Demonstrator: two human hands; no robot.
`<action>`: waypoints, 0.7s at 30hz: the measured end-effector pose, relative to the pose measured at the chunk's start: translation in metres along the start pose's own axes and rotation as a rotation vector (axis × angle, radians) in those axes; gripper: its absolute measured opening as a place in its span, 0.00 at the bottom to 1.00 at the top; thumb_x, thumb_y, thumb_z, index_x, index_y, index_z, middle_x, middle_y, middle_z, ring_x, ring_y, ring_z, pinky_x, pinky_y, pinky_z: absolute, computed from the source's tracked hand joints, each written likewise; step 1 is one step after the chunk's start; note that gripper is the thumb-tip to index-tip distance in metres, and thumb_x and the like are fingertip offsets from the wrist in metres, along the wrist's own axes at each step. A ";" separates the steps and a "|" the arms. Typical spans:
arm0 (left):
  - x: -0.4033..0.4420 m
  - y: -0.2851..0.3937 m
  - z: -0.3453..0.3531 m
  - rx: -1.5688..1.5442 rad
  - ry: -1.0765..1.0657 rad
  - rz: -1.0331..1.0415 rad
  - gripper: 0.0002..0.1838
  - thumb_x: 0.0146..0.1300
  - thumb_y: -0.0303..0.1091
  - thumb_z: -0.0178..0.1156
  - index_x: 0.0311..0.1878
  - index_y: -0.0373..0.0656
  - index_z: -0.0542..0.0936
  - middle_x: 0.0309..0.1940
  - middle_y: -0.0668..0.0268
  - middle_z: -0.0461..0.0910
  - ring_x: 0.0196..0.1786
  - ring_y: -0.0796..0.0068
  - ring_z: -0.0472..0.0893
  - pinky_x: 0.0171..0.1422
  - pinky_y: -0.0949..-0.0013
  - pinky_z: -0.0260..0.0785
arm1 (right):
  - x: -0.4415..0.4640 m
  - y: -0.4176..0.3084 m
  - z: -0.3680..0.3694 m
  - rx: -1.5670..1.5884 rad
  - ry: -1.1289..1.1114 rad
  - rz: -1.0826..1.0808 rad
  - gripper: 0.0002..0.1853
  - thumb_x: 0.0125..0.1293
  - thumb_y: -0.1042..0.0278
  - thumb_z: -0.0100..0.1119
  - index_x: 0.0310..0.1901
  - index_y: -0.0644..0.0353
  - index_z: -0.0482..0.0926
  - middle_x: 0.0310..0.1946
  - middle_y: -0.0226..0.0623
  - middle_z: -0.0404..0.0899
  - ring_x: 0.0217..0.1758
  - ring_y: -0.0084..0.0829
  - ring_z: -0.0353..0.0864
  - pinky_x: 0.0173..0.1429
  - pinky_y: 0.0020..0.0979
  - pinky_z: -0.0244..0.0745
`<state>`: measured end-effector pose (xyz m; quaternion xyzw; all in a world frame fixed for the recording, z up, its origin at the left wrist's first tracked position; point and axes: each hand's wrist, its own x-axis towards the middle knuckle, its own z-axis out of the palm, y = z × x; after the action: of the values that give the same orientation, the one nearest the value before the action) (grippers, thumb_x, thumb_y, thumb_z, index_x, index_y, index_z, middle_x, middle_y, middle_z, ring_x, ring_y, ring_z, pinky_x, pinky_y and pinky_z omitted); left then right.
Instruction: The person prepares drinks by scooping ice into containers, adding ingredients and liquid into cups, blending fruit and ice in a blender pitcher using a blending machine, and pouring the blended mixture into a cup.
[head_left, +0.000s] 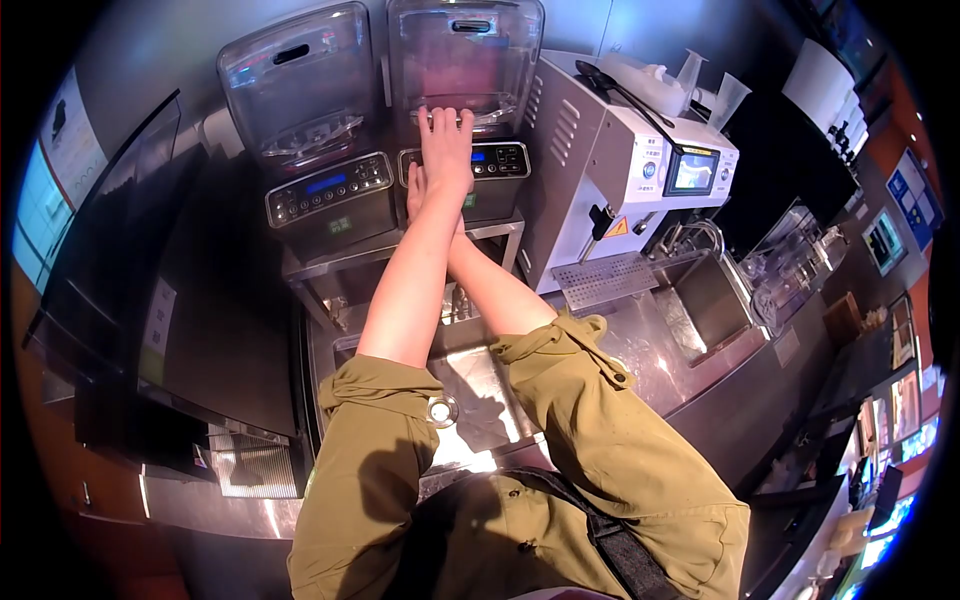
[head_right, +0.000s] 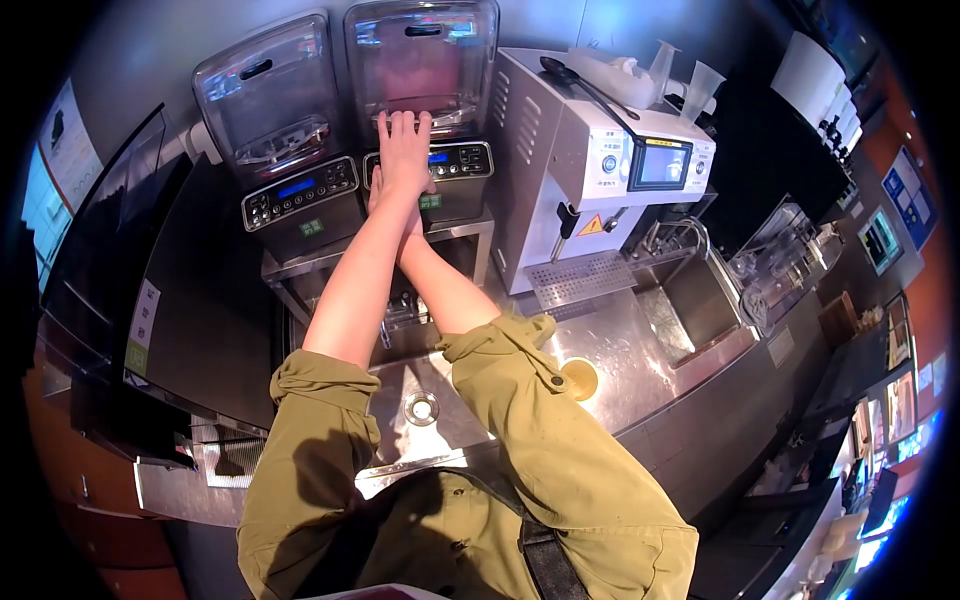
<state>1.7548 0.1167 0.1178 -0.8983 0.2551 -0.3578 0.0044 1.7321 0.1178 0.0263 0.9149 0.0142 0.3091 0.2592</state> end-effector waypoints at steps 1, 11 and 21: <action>0.000 0.000 0.000 0.001 0.003 -0.003 0.49 0.26 0.37 0.73 0.59 0.44 0.62 0.50 0.59 0.66 0.61 0.59 0.62 0.74 0.52 0.39 | 0.000 -0.001 0.001 0.013 0.003 0.003 0.34 0.62 0.64 0.38 0.66 0.78 0.48 0.67 0.54 0.53 0.72 0.42 0.52 0.73 0.40 0.44; 0.000 -0.001 0.002 -0.017 0.023 0.012 0.49 0.25 0.36 0.73 0.59 0.44 0.63 0.49 0.59 0.67 0.60 0.59 0.63 0.73 0.52 0.40 | 0.000 -0.002 0.003 -0.011 -0.044 -0.001 0.32 0.64 0.66 0.36 0.66 0.77 0.47 0.68 0.53 0.51 0.72 0.41 0.52 0.74 0.39 0.43; -0.001 -0.001 0.002 -0.012 0.025 0.014 0.54 0.20 0.40 0.76 0.59 0.43 0.62 0.50 0.59 0.67 0.61 0.59 0.62 0.73 0.51 0.41 | 0.001 0.001 -0.005 -0.031 -0.085 -0.019 0.31 0.65 0.64 0.37 0.66 0.75 0.49 0.69 0.53 0.50 0.73 0.45 0.48 0.74 0.43 0.42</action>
<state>1.7562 0.1173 0.1156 -0.8919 0.2633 -0.3677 -0.0016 1.7300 0.1198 0.0304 0.9229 0.0071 0.2676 0.2767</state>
